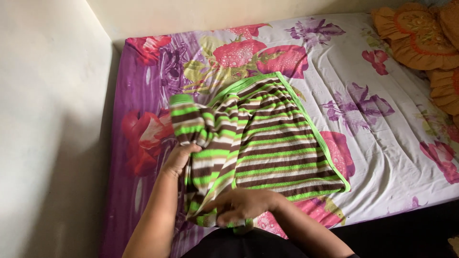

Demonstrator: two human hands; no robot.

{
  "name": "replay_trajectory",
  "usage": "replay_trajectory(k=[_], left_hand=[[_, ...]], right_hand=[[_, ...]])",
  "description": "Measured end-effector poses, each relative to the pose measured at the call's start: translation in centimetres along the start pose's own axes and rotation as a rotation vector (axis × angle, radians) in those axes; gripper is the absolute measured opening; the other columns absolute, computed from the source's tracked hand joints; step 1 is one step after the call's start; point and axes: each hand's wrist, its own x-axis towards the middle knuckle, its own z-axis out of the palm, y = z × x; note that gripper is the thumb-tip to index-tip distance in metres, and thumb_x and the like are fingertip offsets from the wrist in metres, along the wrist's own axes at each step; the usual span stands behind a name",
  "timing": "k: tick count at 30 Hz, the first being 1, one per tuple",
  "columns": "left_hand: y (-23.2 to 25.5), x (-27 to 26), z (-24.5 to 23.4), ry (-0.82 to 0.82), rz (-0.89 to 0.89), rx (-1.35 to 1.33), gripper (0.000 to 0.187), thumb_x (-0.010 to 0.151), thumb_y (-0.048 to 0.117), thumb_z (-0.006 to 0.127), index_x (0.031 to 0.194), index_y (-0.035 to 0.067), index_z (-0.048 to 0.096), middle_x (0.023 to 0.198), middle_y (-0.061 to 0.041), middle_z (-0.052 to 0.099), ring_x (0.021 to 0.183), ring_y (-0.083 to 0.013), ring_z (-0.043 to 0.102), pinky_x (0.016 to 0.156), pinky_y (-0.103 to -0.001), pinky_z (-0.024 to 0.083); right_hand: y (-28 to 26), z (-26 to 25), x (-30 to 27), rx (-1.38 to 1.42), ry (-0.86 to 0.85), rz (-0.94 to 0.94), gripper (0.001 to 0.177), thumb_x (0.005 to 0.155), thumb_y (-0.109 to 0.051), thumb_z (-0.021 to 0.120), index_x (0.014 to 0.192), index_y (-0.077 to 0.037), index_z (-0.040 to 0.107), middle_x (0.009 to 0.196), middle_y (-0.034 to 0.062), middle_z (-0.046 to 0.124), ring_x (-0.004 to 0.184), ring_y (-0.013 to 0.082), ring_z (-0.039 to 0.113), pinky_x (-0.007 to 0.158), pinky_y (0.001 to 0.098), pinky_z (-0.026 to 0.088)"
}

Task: Folding a striped towel on a bed and then using a duster to clean the bed sheet and headboard area.

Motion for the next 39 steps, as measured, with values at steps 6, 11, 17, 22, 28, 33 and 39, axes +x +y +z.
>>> replay_trajectory(k=[6,11,17,22,28,33,39], left_hand=[[5.2,-5.9,4.7,-0.535,0.005,0.088,0.060,0.074,0.011,0.072,0.134,0.006,0.065,0.126,-0.004,0.068,0.119,-0.0207,0.060,0.107,-0.038,0.045],[4.8,-8.0,4.9,-0.678,-0.133,0.050,0.075,0.072,0.006,0.072,0.145,0.004,0.055,0.136,-0.004,0.065,0.127,-0.0194,0.059,0.112,-0.036,0.043],[4.6,-8.9,5.6,-0.784,-0.144,0.075,0.069,0.076,0.001,0.072,0.144,-0.001,0.057,0.135,-0.008,0.066,0.126,-0.0215,0.060,0.112,-0.038,0.044],[4.3,-9.5,5.7,-0.763,-0.389,0.197,0.069,0.074,0.004,0.072,0.142,0.003,0.059,0.129,-0.008,0.069,0.114,-0.0241,0.062,0.098,-0.043,0.049],[4.5,-9.3,5.8,-0.875,-0.306,0.250,0.063,0.080,0.004,0.072,0.142,0.001,0.058,0.132,-0.008,0.068,0.123,-0.0218,0.062,0.111,-0.038,0.046],[5.6,-9.7,4.6,-0.793,-0.240,0.129,0.068,0.079,0.001,0.070,0.145,0.002,0.055,0.134,-0.007,0.066,0.123,-0.0210,0.060,0.108,-0.038,0.046],[6.5,-9.7,3.4,-0.720,-0.168,0.076,0.073,0.080,-0.002,0.070,0.150,0.003,0.051,0.135,-0.007,0.063,0.125,-0.0211,0.058,0.110,-0.039,0.045]], right_hand=[[7.3,-5.9,-2.3,0.208,0.792,-0.125,0.033,0.102,-0.017,0.064,0.129,0.003,0.066,0.107,0.0144,0.071,0.096,0.0197,0.067,0.087,0.0347,0.058],[8.0,-7.0,-2.3,0.320,1.074,-0.047,0.037,0.105,-0.021,0.055,0.136,0.000,0.056,0.108,0.0177,0.069,0.099,0.0198,0.067,0.084,0.0362,0.056],[14.7,-5.7,0.3,0.092,0.783,0.066,0.049,0.101,-0.013,0.043,0.146,0.000,0.055,0.133,0.0145,0.063,0.118,0.0175,0.062,0.102,0.0344,0.050],[12.5,-5.9,0.3,0.325,0.280,0.201,0.039,0.097,-0.010,0.049,0.125,0.010,0.069,0.108,0.0245,0.077,0.088,0.0305,0.071,0.077,0.0426,0.058],[7.2,-6.2,0.2,0.335,0.149,0.074,0.048,0.073,0.006,0.076,0.120,0.006,0.067,0.107,0.0143,0.077,0.098,0.0233,0.071,0.088,0.0404,0.059],[9.5,-10.5,-1.9,0.446,0.737,-0.005,0.022,0.093,-0.006,0.060,0.112,0.002,0.069,0.102,0.0147,0.074,0.094,0.0234,0.068,0.091,0.0383,0.055],[8.0,-13.9,-6.5,0.766,1.090,-0.404,0.015,0.100,-0.011,0.058,0.108,-0.003,0.069,0.104,0.0070,0.075,0.100,0.0170,0.069,0.099,0.0342,0.051]])
